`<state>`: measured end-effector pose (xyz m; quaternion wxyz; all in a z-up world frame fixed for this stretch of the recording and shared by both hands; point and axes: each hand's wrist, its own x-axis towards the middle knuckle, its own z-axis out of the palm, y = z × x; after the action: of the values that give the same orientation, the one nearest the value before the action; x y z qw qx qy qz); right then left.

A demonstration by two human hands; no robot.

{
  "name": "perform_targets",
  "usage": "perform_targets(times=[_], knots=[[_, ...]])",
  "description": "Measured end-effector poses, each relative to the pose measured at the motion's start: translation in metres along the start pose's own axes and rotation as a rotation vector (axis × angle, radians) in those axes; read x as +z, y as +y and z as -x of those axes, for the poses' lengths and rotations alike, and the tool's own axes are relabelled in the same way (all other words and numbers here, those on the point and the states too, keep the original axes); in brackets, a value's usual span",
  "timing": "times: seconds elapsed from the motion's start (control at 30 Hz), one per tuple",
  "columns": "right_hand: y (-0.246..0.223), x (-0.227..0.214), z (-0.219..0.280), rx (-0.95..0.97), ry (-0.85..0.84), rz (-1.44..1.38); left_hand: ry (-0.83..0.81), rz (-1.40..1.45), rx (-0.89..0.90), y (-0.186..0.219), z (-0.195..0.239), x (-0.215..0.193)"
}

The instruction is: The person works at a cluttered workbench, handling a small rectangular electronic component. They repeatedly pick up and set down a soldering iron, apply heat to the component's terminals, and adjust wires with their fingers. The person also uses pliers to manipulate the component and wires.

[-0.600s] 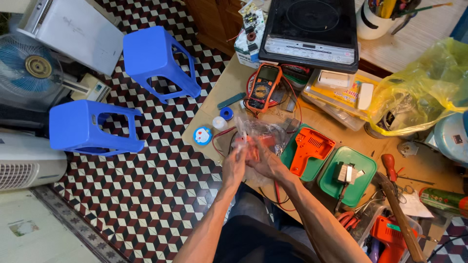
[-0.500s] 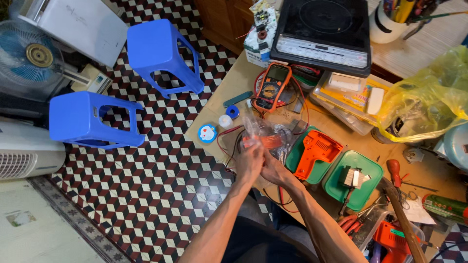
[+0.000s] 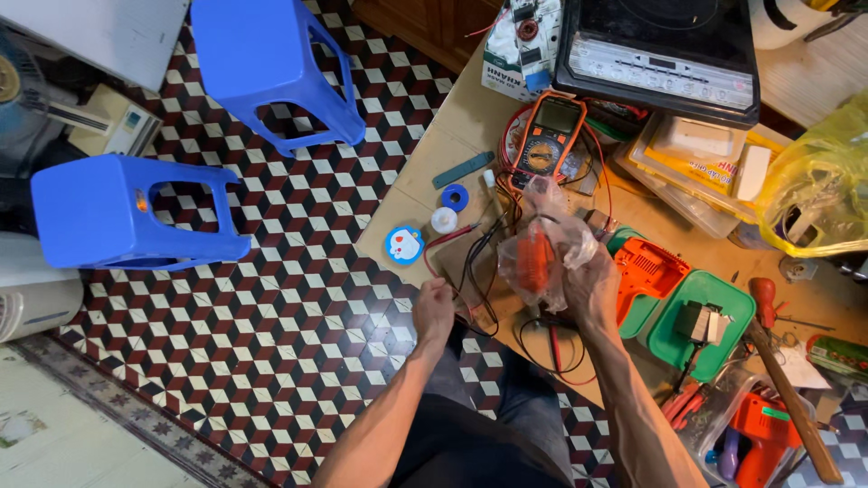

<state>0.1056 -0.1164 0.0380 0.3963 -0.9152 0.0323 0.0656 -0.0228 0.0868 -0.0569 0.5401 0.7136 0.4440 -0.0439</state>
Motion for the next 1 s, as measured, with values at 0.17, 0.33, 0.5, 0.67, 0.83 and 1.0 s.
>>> perform_targets(times=[0.17, 0.33, 0.5, 0.67, 0.83, 1.0], knots=[[-0.025, -0.008, 0.008, 0.079, 0.088, 0.065, 0.068, -0.103, 0.409, -0.02, -0.045, 0.008], [-0.019, 0.004, 0.017, 0.193, 0.065, -0.099, -0.09, 0.128, -0.02, 0.007, -0.07, 0.023], [-0.008, 0.018, 0.027, 0.21, 0.032, -0.032, -0.011, 0.303, -0.277, 0.013, -0.076, 0.038], [-0.009, 0.027, 0.028, 0.346, -0.006, -0.211, -0.227, 0.441, -0.238, -0.001, -0.095, 0.044], [0.003, 0.025, 0.032, 0.272, 0.001, -0.308, -0.36, 0.559, -0.241, -0.002, -0.09, 0.046], [0.022, 0.023, 0.029, 0.214, 0.024, -0.603, -0.173, 0.111, -0.09, 0.048, -0.046, 0.027]])
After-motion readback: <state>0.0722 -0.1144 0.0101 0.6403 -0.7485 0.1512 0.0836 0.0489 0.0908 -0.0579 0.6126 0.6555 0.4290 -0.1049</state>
